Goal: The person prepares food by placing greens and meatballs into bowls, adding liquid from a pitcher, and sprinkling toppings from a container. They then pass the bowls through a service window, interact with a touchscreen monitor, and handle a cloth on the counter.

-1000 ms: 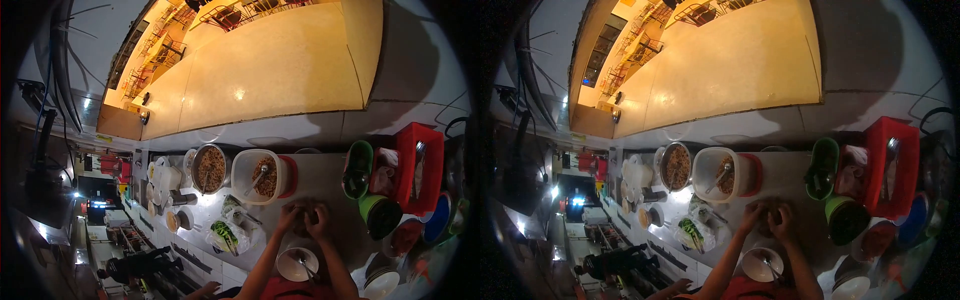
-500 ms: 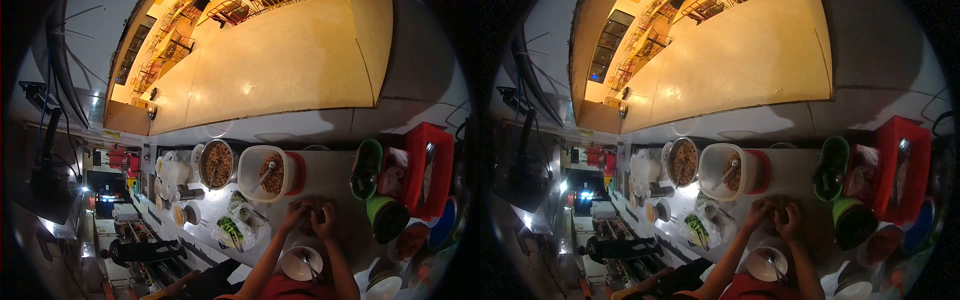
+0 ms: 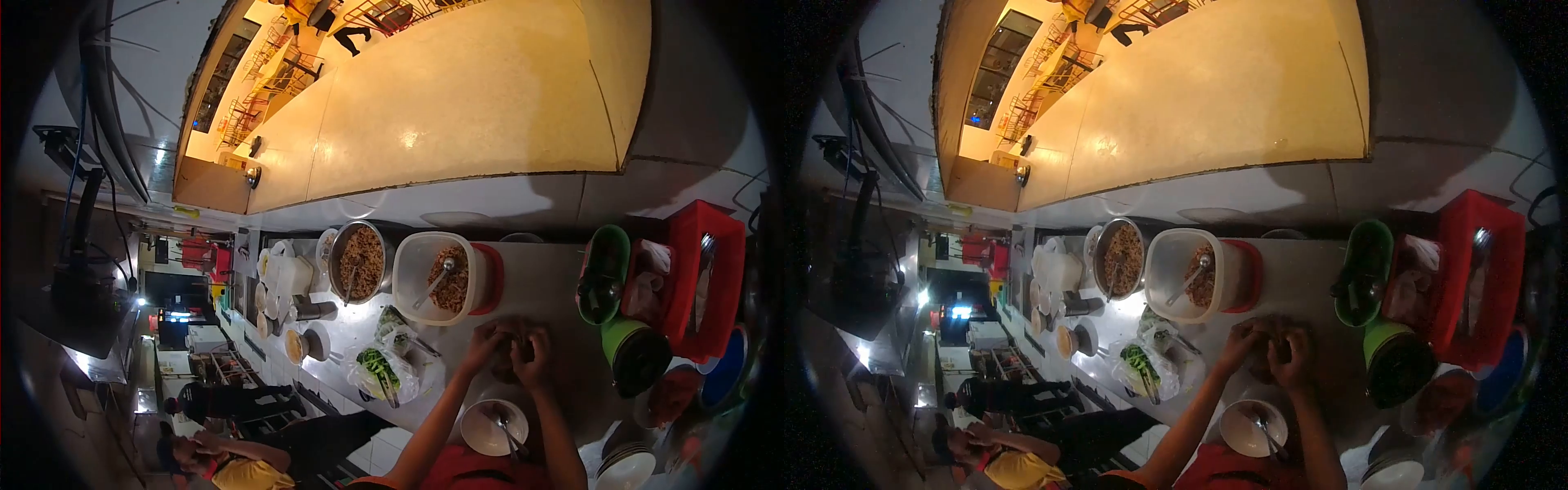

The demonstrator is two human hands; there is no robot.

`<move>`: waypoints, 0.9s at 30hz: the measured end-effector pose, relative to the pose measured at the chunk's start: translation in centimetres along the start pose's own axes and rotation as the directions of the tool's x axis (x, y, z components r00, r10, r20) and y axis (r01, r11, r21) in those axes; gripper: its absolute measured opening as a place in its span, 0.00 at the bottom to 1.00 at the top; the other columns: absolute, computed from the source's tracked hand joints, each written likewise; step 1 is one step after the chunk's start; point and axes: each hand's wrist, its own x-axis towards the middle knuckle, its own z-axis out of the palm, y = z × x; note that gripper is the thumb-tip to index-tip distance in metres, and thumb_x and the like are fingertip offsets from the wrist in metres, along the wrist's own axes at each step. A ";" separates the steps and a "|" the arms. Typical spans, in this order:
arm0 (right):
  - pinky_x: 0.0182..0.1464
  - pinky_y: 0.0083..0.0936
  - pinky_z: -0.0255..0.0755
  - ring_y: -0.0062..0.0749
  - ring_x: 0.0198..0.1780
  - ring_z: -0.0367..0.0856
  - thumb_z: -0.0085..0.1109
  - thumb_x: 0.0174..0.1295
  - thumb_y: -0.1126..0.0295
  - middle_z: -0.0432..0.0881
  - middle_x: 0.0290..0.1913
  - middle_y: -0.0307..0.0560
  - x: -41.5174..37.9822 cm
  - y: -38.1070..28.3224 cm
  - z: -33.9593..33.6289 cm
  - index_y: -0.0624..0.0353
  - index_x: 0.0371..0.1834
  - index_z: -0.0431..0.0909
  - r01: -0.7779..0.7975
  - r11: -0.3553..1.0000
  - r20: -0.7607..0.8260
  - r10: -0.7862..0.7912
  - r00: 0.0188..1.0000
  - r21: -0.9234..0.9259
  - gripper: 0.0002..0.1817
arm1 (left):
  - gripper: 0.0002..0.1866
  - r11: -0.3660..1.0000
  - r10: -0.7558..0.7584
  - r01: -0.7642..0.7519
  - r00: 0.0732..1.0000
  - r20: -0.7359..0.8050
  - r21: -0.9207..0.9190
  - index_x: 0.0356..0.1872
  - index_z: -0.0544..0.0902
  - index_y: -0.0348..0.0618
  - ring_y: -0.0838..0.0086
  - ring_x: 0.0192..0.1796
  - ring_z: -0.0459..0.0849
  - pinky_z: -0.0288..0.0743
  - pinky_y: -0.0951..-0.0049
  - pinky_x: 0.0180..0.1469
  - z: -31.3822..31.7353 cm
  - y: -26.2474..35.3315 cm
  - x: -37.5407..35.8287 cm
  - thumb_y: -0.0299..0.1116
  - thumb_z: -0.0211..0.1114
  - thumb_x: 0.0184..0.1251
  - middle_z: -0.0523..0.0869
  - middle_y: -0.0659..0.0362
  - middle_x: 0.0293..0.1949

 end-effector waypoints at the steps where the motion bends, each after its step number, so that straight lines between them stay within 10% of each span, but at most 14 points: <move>1: 0.41 0.38 0.71 0.50 0.39 0.75 0.64 0.54 0.67 0.73 0.37 0.55 0.2 -0.3 0.0 0.64 0.37 0.72 0.018 1.000 -0.020 -0.018 1.000 0.007 0.14 | 0.13 1.000 0.018 -0.018 1.000 0.008 0.003 0.42 0.82 0.34 0.78 0.43 0.81 0.75 0.75 0.46 0.0 0.0 0.0 0.30 0.60 0.59 0.86 0.58 0.39; 27: 0.43 0.39 0.69 0.52 0.40 0.74 0.63 0.56 0.70 0.72 0.38 0.56 -0.9 0.9 1.4 0.65 0.37 0.69 0.154 0.977 -0.108 -0.171 0.979 -0.146 0.14 | 0.11 0.993 0.114 -0.112 0.993 0.040 -0.043 0.42 0.83 0.35 0.78 0.45 0.81 0.74 0.75 0.50 -0.3 1.5 -0.4 0.31 0.61 0.62 0.85 0.58 0.40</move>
